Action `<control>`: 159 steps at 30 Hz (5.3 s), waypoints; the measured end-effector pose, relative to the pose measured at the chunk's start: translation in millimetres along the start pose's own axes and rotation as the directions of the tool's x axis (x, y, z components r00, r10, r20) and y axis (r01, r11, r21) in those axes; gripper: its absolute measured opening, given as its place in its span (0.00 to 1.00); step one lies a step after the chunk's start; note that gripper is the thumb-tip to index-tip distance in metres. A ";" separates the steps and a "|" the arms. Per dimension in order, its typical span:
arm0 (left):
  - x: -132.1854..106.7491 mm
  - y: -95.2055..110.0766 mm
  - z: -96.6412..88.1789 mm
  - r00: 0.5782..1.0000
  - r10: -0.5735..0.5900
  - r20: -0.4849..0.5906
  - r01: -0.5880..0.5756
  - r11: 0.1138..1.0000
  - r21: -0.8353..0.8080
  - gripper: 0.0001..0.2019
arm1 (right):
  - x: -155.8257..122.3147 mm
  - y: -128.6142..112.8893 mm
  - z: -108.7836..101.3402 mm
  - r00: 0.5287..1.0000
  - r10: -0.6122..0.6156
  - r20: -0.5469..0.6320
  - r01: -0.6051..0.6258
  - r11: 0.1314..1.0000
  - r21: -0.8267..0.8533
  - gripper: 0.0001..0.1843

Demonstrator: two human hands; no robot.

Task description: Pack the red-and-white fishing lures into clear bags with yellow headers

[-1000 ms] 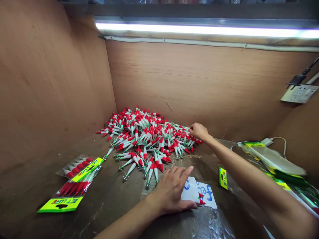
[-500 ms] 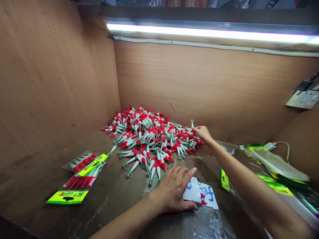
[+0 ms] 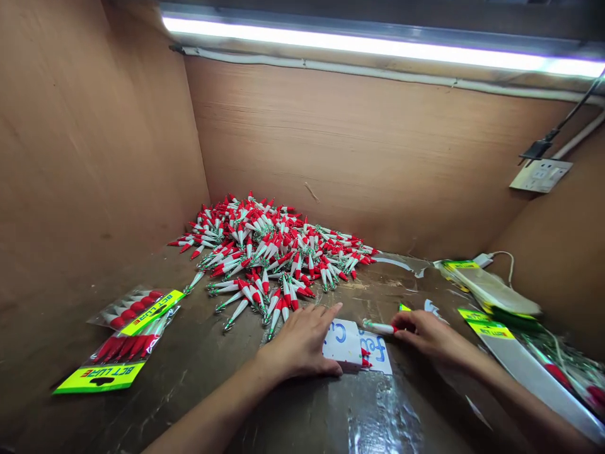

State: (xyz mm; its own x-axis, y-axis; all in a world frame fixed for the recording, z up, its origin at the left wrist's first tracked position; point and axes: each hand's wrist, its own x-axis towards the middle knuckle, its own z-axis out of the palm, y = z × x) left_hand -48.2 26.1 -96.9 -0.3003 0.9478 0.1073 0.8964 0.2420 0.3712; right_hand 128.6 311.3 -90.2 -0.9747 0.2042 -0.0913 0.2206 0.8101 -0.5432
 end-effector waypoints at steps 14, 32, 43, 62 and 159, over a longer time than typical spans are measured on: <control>-2.1 2.0 6.6 1.000 -0.006 -0.017 0.007 0.999 0.034 0.61 | 35.8 -42.3 1.4 0.935 -0.342 0.097 0.331 0.937 0.113 0.14; -3.7 10.7 -5.4 0.991 0.002 -0.136 -0.006 0.999 -0.034 0.56 | 292.5 -108.7 -23.4 0.914 0.194 -0.356 -0.230 0.971 -0.061 0.21; -6.7 8.2 -5.5 0.993 0.019 -0.116 -0.023 0.999 -0.038 0.58 | 195.1 -95.4 -47.5 0.978 -0.107 -0.181 0.198 0.761 0.617 0.24; -2.2 0.0 -2.1 1.000 -0.001 -0.001 0.002 1.000 0.012 0.56 | 20.0 -47.5 26.7 0.991 -0.126 -0.047 0.128 0.991 0.042 0.11; 6.4 21.1 7.4 0.971 0.059 -0.231 -0.128 0.947 -0.296 0.34 | -28.8 -14.2 21.3 0.930 -0.022 -0.367 -0.194 0.819 -0.540 0.17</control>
State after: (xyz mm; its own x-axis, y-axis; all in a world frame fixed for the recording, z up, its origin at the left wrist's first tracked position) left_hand -28.8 38.8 -95.2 -0.3140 0.8866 0.3396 0.7906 0.0461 0.6106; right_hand 152.8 282.3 -97.7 -0.8976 0.3741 0.2332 0.3897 0.9207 0.0231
